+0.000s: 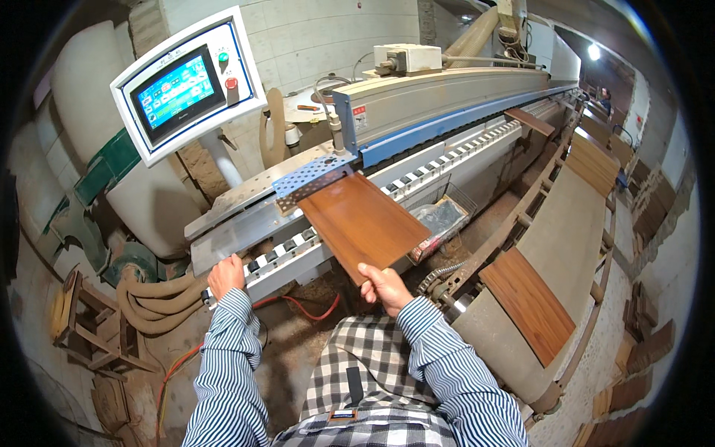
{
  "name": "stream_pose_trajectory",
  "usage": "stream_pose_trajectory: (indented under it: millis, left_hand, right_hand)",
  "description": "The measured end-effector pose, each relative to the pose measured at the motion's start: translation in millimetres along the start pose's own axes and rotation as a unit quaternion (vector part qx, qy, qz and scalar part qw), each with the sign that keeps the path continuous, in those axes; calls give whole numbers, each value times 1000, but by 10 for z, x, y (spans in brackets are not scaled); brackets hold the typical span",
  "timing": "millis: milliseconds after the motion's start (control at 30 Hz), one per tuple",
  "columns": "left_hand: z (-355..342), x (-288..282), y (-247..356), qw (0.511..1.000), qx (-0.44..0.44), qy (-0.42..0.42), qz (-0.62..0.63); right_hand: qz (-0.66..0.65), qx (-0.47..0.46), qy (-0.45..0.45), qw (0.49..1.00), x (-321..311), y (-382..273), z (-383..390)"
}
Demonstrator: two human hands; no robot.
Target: The person repeatedly feeds rectangular wooden planks through a planer machine, one at a time, using both hands to guide each piece from the input side to the output side. The person stacks the processed planks on a nearby table.
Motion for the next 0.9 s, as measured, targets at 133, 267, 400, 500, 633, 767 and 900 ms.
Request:
stream_pose_trajectory:
  millis: [133,267,400,500,633,767,900]
  left_hand:
    - [17,1,57,1000,-6,2,-11]
    - [-11,58,1,1000,2,7,-14]
    - [-46,105,-65,1000,-2,-15,-17]
    - [-96,217,-121,998,26,-12,-63]
    - [-74,180,-62,997,8,-49,-66]
    - [22,20,32,997,14,-61,-52]
    - [-8,57,90,997,26,-53,-50]
  right_hand:
    - [-6,-54,62,997,-349,-124,-98]
    - [10,-69,109,992,-710,-136,-113]
    - [-76,-72,154,983,-1231,1,384]
    - [-4,-119,240,963,-1967,573,1083]
    - [90,-126,533,832,-2972,1215,2453]
    - [-9,-34,649,760,-3601,1313,3277]
    - [-18,4,636,771,-3591,1269,3319]
Point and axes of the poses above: each hand's wrist, its own z-axis away from the middle knuckle, its own x-axis out of the palm, y = z × x, the point moved 5 cm from there along -z, towards the middle knuckle, and after that the axes turned 7 degrees about -x, right-handed, at the moved point
